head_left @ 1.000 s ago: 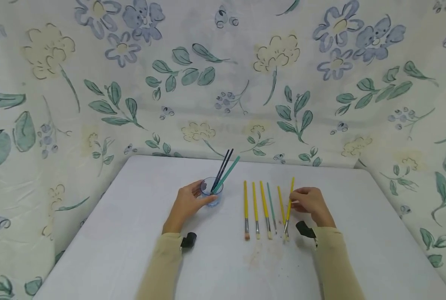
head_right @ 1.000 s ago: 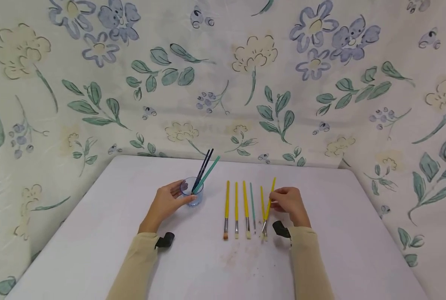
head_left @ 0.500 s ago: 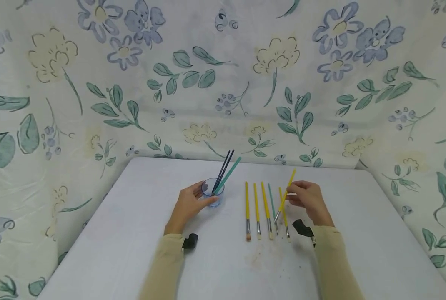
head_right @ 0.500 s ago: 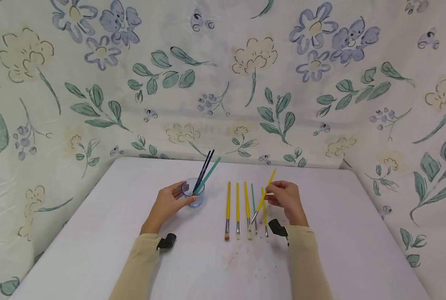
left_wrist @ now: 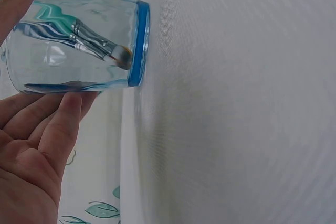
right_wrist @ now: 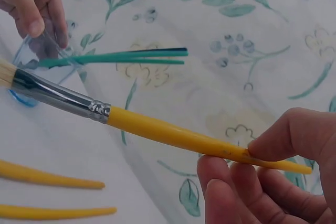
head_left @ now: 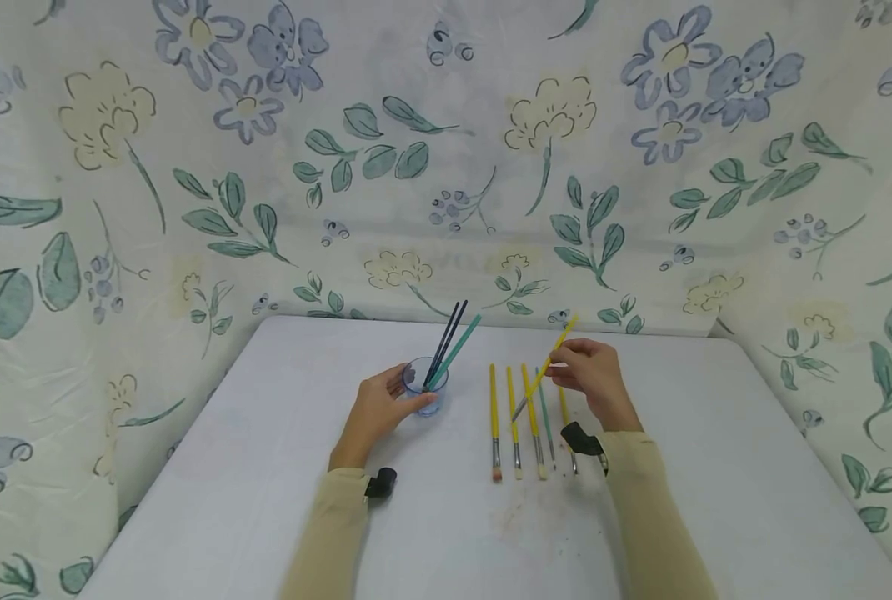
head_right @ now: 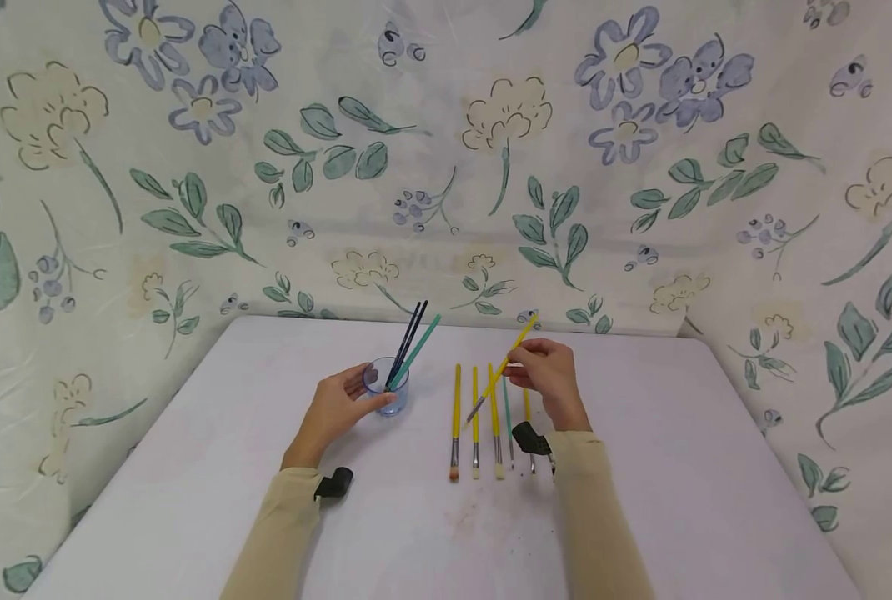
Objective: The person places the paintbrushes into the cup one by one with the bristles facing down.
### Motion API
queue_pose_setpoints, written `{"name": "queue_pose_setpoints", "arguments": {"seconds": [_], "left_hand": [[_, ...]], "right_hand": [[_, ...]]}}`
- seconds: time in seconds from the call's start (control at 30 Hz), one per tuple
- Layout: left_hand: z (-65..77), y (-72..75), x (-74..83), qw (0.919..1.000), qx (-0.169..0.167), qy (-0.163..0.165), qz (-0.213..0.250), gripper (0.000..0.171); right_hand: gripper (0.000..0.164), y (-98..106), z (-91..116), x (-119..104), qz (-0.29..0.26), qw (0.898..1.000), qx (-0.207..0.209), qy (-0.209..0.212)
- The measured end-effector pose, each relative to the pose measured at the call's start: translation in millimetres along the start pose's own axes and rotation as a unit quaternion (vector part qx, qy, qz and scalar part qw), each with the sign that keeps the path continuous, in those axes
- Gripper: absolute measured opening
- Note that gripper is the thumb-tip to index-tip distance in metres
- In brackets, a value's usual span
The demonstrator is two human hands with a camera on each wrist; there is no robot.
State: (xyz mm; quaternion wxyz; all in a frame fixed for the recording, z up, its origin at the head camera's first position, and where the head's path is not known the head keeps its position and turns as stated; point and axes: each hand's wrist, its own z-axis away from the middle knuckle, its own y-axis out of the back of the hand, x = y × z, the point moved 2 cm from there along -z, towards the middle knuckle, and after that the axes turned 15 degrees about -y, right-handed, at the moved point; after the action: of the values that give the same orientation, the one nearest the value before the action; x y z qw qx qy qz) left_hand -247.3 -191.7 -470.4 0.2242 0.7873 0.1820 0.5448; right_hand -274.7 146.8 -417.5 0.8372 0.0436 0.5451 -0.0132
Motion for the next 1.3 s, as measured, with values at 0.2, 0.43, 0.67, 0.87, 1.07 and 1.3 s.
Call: {"name": "queue_pose_setpoints", "arguments": {"seconds": [0.2,0.43,0.67,0.87,1.07,1.3], "left_hand": [[0.4,-1.3,0.8,1.0,-0.001,0.003,0.002,0.092],[1.6,0.4,1.7,1.0,0.001,-0.006,0.005,0.091],[1.7,1.1,0.7,0.9998,0.008,-0.01,0.017,0.09],[0.8,-1.8,1.3,0.9994,0.011,-0.001,0.031,0.089],[-0.1,-4.9,2.3,0.9995,0.011,0.001,0.029,0.092],[-0.4,-2.8,6.9,0.9996,0.009,0.011,0.025,0.088]], "right_hand": [[0.027,-13,2,-9,-0.01,1.0,-0.002,0.021],[0.019,-26,3,-16,-0.031,0.998,-0.016,0.047],[0.018,-40,4,-25,-0.032,0.998,-0.016,0.054],[0.017,-49,7,-32,-0.041,0.997,-0.02,0.066],[0.019,-57,6,-38,-0.037,0.996,-0.015,0.078],[0.018,-69,8,-46,-0.041,0.995,-0.006,0.089]]}}
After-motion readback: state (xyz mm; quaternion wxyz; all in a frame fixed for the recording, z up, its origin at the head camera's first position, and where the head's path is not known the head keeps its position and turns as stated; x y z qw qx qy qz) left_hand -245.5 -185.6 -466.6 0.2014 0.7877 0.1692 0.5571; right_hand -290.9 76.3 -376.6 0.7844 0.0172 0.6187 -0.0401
